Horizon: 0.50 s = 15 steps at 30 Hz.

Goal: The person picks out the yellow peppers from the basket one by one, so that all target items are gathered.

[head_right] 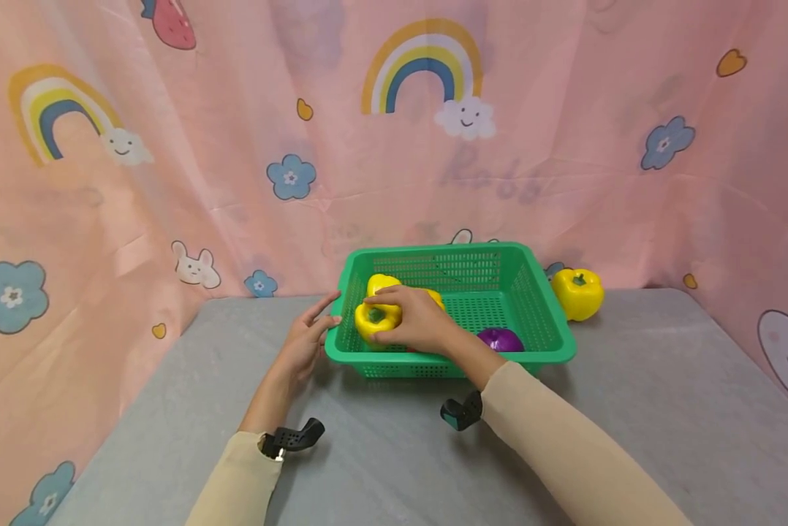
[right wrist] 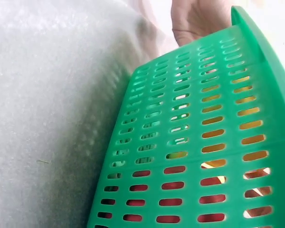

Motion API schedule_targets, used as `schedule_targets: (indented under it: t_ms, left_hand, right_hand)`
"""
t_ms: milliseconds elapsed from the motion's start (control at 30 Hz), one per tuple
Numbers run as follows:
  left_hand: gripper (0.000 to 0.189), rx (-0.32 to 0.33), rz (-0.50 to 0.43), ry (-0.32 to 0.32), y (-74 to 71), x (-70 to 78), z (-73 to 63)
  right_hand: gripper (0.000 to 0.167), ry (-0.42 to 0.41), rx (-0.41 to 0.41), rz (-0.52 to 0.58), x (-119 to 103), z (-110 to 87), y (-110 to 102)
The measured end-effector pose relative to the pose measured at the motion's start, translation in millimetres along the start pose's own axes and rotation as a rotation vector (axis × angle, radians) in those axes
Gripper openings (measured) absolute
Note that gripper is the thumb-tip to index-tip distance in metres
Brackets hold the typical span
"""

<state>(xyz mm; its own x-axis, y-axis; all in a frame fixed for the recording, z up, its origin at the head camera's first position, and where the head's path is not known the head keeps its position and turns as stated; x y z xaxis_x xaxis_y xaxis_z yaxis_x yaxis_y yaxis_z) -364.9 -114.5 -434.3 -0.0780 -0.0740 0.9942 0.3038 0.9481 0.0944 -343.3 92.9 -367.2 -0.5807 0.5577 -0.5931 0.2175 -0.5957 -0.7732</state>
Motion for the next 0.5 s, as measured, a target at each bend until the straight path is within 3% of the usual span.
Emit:
schedule_targets:
  t_ms: [300,500]
  left_hand:
    - [0.053,0.008,0.011,0.005,-0.3,0.2,-1.5]
    - [0.053,-0.007,0.013,0.015,0.2,0.3,-1.4]
  right_hand:
    - [0.055,-0.014,0.111,0.18,-1.2,-12.8,-13.6]
    - [0.058,-0.011,0.171,0.178,-1.7,-28.8,-29.1]
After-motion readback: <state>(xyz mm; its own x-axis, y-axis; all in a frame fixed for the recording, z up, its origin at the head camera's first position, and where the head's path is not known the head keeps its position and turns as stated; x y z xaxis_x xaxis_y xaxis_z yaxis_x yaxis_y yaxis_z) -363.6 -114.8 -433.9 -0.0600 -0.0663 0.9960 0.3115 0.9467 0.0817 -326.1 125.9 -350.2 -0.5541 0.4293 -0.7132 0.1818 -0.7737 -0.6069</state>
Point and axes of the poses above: each hand's wrist, its own z-axis towards the middle knuckle, its own y-axis out of the palm, x = y × z, the point moved 5 cm from there along z, towards the middle knuckle, and after that the axes turned 8 degrees about -x, right-handed, at the moved point
